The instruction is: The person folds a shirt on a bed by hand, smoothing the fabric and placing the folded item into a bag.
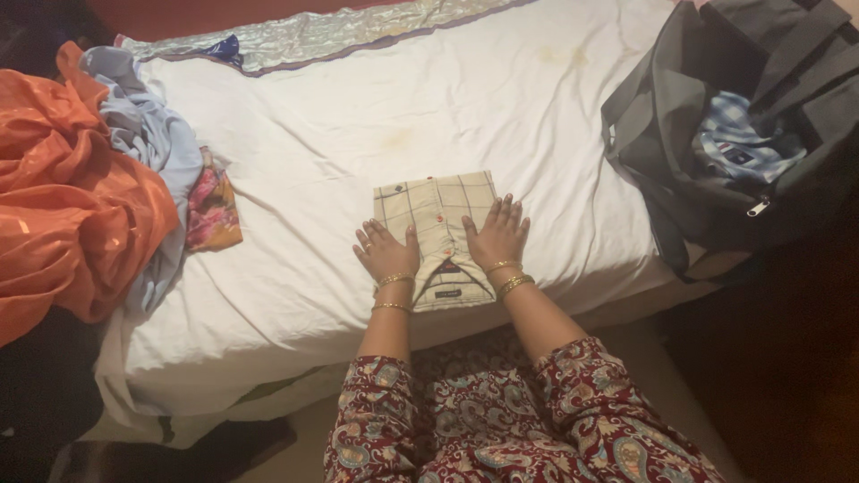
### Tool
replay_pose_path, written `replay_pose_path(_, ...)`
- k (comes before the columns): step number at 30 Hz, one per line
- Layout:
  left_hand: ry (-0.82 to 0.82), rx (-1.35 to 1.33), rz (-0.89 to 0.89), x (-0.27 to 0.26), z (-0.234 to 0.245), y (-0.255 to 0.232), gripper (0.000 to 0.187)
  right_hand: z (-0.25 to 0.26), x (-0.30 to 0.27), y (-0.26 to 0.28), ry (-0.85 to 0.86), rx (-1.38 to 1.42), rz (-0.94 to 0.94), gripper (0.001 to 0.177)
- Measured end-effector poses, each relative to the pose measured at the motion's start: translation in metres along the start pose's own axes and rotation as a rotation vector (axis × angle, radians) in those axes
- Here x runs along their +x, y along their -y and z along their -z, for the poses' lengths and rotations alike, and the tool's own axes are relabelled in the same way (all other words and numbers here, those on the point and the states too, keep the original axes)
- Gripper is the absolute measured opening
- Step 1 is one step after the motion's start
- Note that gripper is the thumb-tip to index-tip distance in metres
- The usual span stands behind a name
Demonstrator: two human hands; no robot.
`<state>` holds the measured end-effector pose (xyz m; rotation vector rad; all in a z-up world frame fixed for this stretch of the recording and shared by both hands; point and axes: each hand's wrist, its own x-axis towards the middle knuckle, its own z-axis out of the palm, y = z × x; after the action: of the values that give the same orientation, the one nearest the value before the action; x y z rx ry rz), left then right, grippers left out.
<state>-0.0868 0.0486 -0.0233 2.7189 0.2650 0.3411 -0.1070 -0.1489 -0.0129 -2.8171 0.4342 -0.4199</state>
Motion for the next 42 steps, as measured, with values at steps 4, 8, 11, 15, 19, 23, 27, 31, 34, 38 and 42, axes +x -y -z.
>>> replay_pose_path(4, 0.001, -0.004, 0.003, 0.001, -0.001, 0.0, 0.092, -0.001, 0.001, 0.0, 0.012, 0.022, -0.01, 0.093)
replay_pose_path(8, 0.013, 0.0, 0.013, 0.001, 0.0, 0.0, 0.091, -0.002, 0.002, 0.0, 0.023, 0.017, -0.011, 0.093)
replay_pose_path(11, 0.018, -0.009, 0.017, 0.0, 0.0, 0.0, 0.091, -0.003, 0.002, -0.002, 0.025, 0.018, -0.004, 0.094)
replay_pose_path(15, 0.015, -0.012, 0.013, 0.0, -0.001, 0.0, 0.091, -0.003, 0.003, -0.002, 0.034, 0.027, -0.009, 0.094)
replay_pose_path(19, 0.021, -0.007, 0.011, 0.0, -0.001, 0.001, 0.091, -0.004, 0.002, -0.002, 0.024, 0.016, -0.007, 0.094)
replay_pose_path(23, 0.024, -0.001, 0.013, 0.001, -0.002, 0.001, 0.091, -0.004, 0.002, -0.002, 0.016, 0.018, -0.009, 0.094)
replay_pose_path(27, 0.007, 0.01, 0.009, 0.0, -0.001, 0.001, 0.09, -0.002, 0.001, -0.002, 0.028, 0.019, -0.005, 0.093)
replay_pose_path(31, -0.078, -0.007, -0.013, -0.006, 0.008, -0.002, 0.088, 0.0, 0.001, -0.001, 0.041, 0.028, -0.014, 0.093)
replay_pose_path(34, -0.051, -0.023, 0.007, -0.012, 0.02, -0.003, 0.087, 0.0, 0.001, -0.001, 0.04, 0.048, -0.011, 0.092)
replay_pose_path(38, -0.119, 0.007, -0.018, -0.017, 0.036, -0.003, 0.086, 0.002, -0.002, -0.004, 0.03, 0.049, 0.01, 0.091)
replay_pose_path(42, 0.023, -0.102, 0.034, -0.023, 0.053, 0.007, 0.069, 0.005, -0.012, -0.014, 0.033, 0.087, 0.052, 0.089)
